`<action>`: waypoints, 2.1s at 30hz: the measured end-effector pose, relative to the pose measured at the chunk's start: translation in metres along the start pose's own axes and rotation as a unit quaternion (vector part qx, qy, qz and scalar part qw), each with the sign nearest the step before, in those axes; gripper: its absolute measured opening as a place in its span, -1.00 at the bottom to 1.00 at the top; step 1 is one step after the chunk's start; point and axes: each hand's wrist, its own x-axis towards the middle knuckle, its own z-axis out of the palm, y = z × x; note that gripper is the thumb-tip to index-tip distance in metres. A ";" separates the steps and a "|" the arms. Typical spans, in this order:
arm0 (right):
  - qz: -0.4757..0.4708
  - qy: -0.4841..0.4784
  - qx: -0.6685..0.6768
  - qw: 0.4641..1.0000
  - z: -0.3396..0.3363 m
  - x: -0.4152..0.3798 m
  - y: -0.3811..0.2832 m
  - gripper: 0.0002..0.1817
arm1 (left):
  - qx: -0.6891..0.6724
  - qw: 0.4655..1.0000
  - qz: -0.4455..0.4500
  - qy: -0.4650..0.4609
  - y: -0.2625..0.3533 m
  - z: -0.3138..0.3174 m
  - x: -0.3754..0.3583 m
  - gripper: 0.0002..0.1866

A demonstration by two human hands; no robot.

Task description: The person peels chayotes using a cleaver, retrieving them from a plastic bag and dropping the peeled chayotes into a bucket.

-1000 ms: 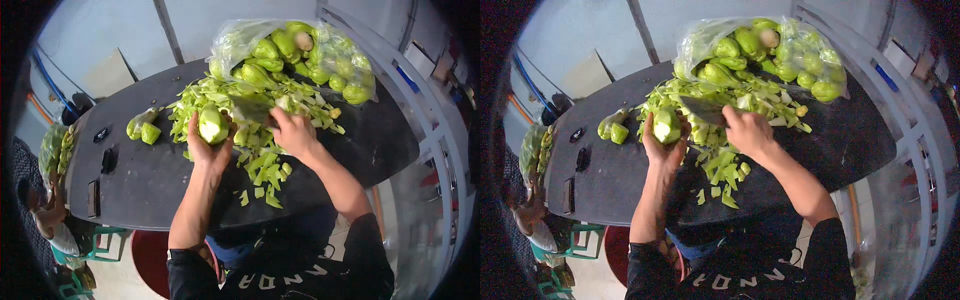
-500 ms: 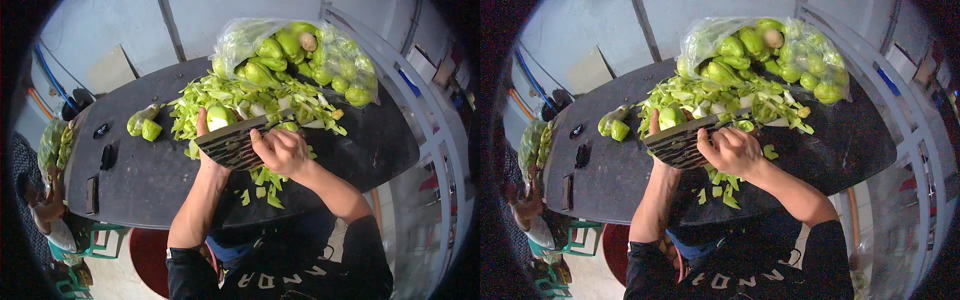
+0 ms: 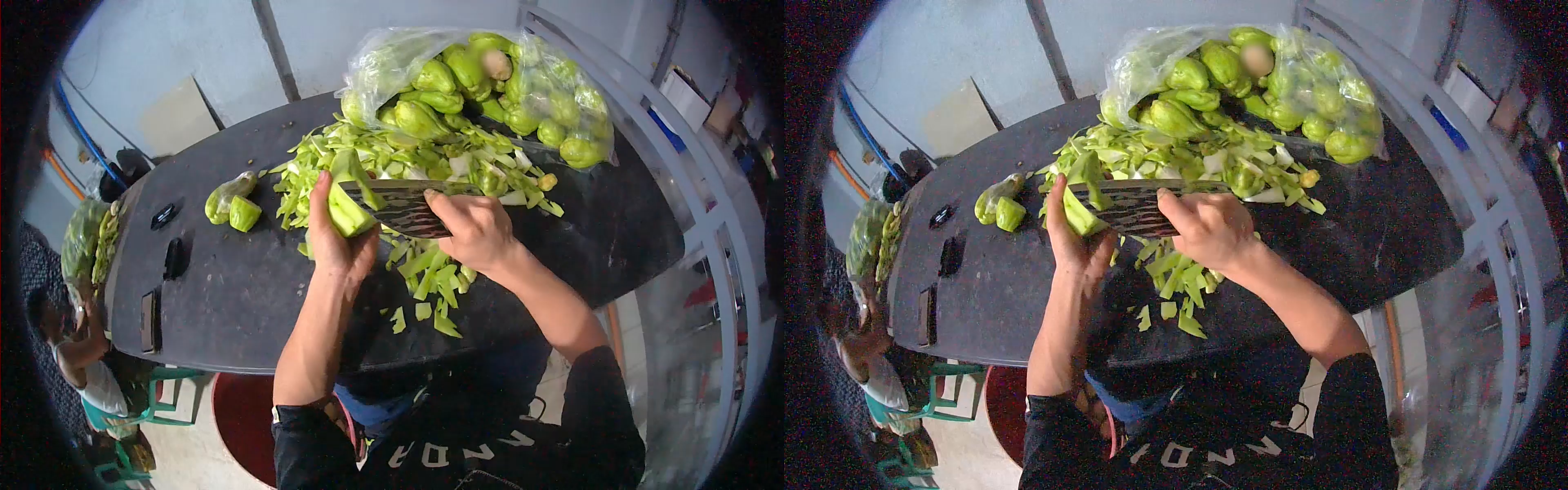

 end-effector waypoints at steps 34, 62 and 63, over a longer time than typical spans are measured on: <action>0.003 0.013 -0.001 1.000 -0.008 0.007 -0.004 -0.62 | 0.023 0.999 -0.022 -0.040 0.000 0.006 -0.007 -0.45; -0.121 0.017 -0.072 0.990 0.000 0.006 -0.026 -0.72 | 0.001 0.999 -0.042 0.007 -0.004 -0.002 0.001 -0.42; -0.130 0.019 -0.072 0.989 0.000 0.006 -0.028 -0.68 | 0.001 0.999 -0.042 0.007 -0.005 -0.005 0.001 -0.42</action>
